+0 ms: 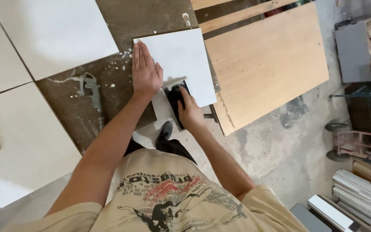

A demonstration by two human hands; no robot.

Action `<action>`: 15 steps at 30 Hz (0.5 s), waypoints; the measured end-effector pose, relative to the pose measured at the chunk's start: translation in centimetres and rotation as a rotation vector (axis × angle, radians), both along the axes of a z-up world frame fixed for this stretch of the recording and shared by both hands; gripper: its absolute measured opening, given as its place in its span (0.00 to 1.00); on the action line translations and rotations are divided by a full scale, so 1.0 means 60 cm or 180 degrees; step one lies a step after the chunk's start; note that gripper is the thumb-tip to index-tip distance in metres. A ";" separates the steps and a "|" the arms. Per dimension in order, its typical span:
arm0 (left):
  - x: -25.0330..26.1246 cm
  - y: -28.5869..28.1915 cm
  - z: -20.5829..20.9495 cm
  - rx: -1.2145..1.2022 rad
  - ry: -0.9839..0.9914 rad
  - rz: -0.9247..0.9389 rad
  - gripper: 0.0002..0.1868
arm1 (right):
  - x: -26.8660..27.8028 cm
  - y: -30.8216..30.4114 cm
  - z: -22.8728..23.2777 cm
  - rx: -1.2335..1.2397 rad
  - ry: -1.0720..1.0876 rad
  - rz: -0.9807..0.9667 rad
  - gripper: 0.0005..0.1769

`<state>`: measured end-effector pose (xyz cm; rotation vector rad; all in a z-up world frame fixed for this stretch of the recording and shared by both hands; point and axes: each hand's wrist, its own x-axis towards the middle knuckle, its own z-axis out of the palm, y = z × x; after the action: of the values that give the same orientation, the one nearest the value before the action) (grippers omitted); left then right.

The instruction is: Sanding the edges and surfaces of small white wooden panels using a hand sanding block and trimming excess material with a utility knife.

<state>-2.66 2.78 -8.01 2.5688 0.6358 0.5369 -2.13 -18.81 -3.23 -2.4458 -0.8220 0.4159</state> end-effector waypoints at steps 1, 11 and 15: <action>0.005 -0.001 -0.011 -0.0010 -0.0010 -0.0028 0.36 | 0.030 -0.040 -0.014 -0.0010 -0.0010 -0.0028 0.30; 0.016 0.001 -0.015 0.0525 -0.0389 0.0111 0.37 | 0.094 -0.028 -0.024 0.0165 -0.0926 -0.0111 0.30; 0.013 -0.001 -0.015 0.0475 -0.0384 0.0143 0.38 | 0.167 -0.113 -0.030 0.0025 -0.1166 -0.0215 0.29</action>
<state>-1.90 2.70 -8.88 2.6402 0.6342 0.7751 7.88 -25.61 -5.05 -2.5718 -0.8790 -0.0653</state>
